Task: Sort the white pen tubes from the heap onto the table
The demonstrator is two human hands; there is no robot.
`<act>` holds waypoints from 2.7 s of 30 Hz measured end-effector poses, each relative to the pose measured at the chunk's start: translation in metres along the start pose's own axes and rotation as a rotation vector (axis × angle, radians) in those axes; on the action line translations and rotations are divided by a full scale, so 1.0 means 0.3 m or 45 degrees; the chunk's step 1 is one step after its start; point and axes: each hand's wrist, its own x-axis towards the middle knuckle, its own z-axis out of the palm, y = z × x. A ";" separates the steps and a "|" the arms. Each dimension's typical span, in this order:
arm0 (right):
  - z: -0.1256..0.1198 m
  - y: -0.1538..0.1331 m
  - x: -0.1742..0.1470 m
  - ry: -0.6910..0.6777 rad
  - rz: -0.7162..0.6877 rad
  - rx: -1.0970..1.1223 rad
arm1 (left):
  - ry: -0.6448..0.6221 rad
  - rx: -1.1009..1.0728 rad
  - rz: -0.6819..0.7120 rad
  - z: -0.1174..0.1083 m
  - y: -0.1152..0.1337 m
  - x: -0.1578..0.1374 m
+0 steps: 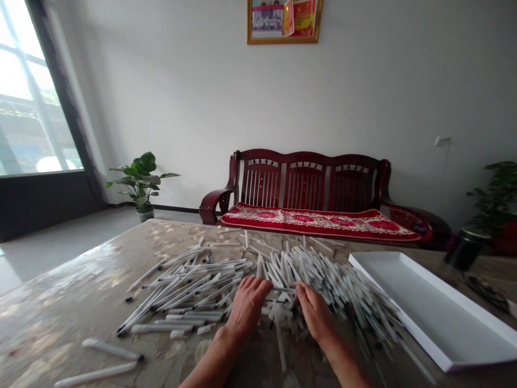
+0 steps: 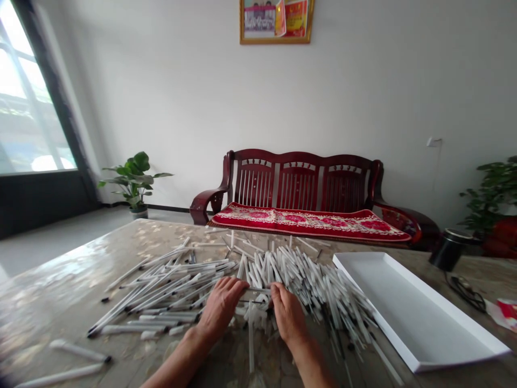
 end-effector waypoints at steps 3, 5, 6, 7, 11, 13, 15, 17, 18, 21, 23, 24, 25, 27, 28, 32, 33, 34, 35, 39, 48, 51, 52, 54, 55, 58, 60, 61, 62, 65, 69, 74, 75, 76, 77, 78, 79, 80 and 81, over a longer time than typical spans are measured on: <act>-0.007 -0.011 0.006 -0.075 -0.004 -0.035 | 0.024 -0.009 0.055 0.003 0.002 0.002; -0.010 -0.009 0.009 -0.119 0.002 -0.023 | 0.039 -0.002 0.067 0.000 0.007 0.004; -0.013 -0.006 0.010 -0.137 0.002 -0.004 | 0.038 0.002 0.072 -0.002 0.010 0.005; -0.015 0.000 0.012 -0.148 0.003 0.018 | 0.035 0.005 0.079 -0.006 0.012 0.007; -0.029 0.032 0.019 -0.129 0.023 0.095 | 0.036 0.011 0.080 -0.018 0.008 0.012; -0.035 0.048 0.021 -0.117 0.048 0.139 | 0.069 -0.022 0.048 -0.019 -0.004 0.012; -0.037 0.059 0.021 -0.079 0.046 0.135 | 0.125 -0.115 -0.024 -0.012 -0.016 0.010; -0.036 0.062 0.019 -0.011 -0.004 0.059 | 0.193 -0.288 -0.162 0.001 -0.022 0.009; -0.035 0.061 0.018 0.028 -0.045 0.010 | 0.227 -0.416 -0.254 0.008 -0.021 0.011; -0.031 0.054 0.013 0.129 -0.170 -0.084 | 0.337 -0.994 -0.525 0.023 0.003 0.020; -0.027 0.047 0.009 0.191 -0.215 -0.101 | 0.376 -1.462 -0.657 0.025 0.031 0.029; -0.024 0.041 0.005 0.213 -0.222 -0.103 | 0.370 -1.679 -0.722 0.023 0.047 0.033; -0.020 0.034 0.000 0.226 -0.222 -0.104 | 0.351 -1.866 -0.790 0.020 0.063 0.035; -0.008 0.016 -0.013 0.214 -0.219 -0.113 | 0.310 -2.143 -0.921 0.013 0.094 0.038; -0.001 0.004 -0.020 0.197 -0.218 -0.125 | 0.297 -2.233 -0.968 0.010 0.108 0.038; 0.028 -0.035 -0.044 0.114 -0.235 -0.192 | 0.272 -2.384 -0.979 0.007 0.146 0.032; 0.033 -0.039 -0.046 0.109 -0.241 -0.202 | 0.270 -2.390 -0.969 0.008 0.150 0.030; 0.038 -0.040 -0.047 0.107 -0.245 -0.206 | 0.273 -2.388 -0.963 0.010 0.151 0.029; 0.041 -0.038 -0.047 0.111 -0.241 -0.207 | 0.278 -2.379 -0.968 0.012 0.151 0.027; 0.051 -0.015 -0.041 0.090 -0.169 -0.157 | 0.337 -2.279 -1.040 0.022 0.140 0.025; 0.053 -0.019 -0.036 0.186 -0.219 -0.091 | 0.412 -2.138 -1.066 0.038 0.131 0.026; 0.047 -0.023 -0.036 0.228 -0.236 -0.088 | 0.435 -2.126 -1.073 0.044 0.126 0.026; 0.046 -0.022 -0.036 0.219 -0.234 -0.084 | 0.442 -2.131 -1.073 0.046 0.125 0.026; 0.044 -0.015 -0.035 0.185 -0.200 -0.080 | 0.447 -2.140 -1.072 0.050 0.125 0.025; 0.045 -0.011 -0.034 0.164 -0.178 -0.089 | 0.441 -2.143 -1.073 0.052 0.126 0.025; 0.049 0.003 -0.032 0.139 -0.149 -0.147 | 0.411 -2.148 -1.074 0.056 0.130 0.024; 0.051 0.008 -0.030 0.157 -0.179 -0.159 | 0.413 -2.150 -1.075 0.057 0.133 0.025; 0.052 0.009 -0.029 0.177 -0.197 -0.149 | 0.419 -2.150 -1.078 0.056 0.134 0.026; 0.052 0.009 -0.029 0.196 -0.210 -0.130 | 0.425 -2.151 -1.083 0.055 0.135 0.026; 0.049 0.004 -0.030 0.208 -0.222 -0.068 | 0.430 -2.157 -1.096 0.049 0.137 0.027; 0.049 0.002 -0.031 0.175 -0.139 -0.072 | 0.414 -2.145 -1.081 0.048 0.140 0.026; 0.049 0.004 -0.026 0.196 -0.193 -0.083 | 0.410 -2.115 -1.076 0.058 0.139 0.025; 0.048 0.004 -0.026 0.208 -0.207 -0.060 | 0.418 -2.118 -1.074 0.059 0.138 0.025; 0.046 0.004 -0.025 0.214 -0.210 -0.040 | 0.424 -2.122 -1.070 0.060 0.137 0.025; 0.045 0.004 -0.026 0.215 -0.201 -0.026 | 0.429 -2.124 -1.066 0.060 0.136 0.024; 0.044 0.004 -0.026 0.209 -0.179 -0.019 | 0.432 -2.122 -1.065 0.060 0.136 0.025; 0.043 0.006 -0.027 0.190 -0.151 -0.022 | 0.434 -2.117 -1.065 0.060 0.136 0.025; 0.043 0.008 -0.028 0.163 -0.123 -0.034 | 0.433 -2.109 -1.067 0.060 0.136 0.025; 0.043 0.011 -0.028 0.138 -0.099 -0.051 | 0.431 -2.101 -1.070 0.060 0.136 0.026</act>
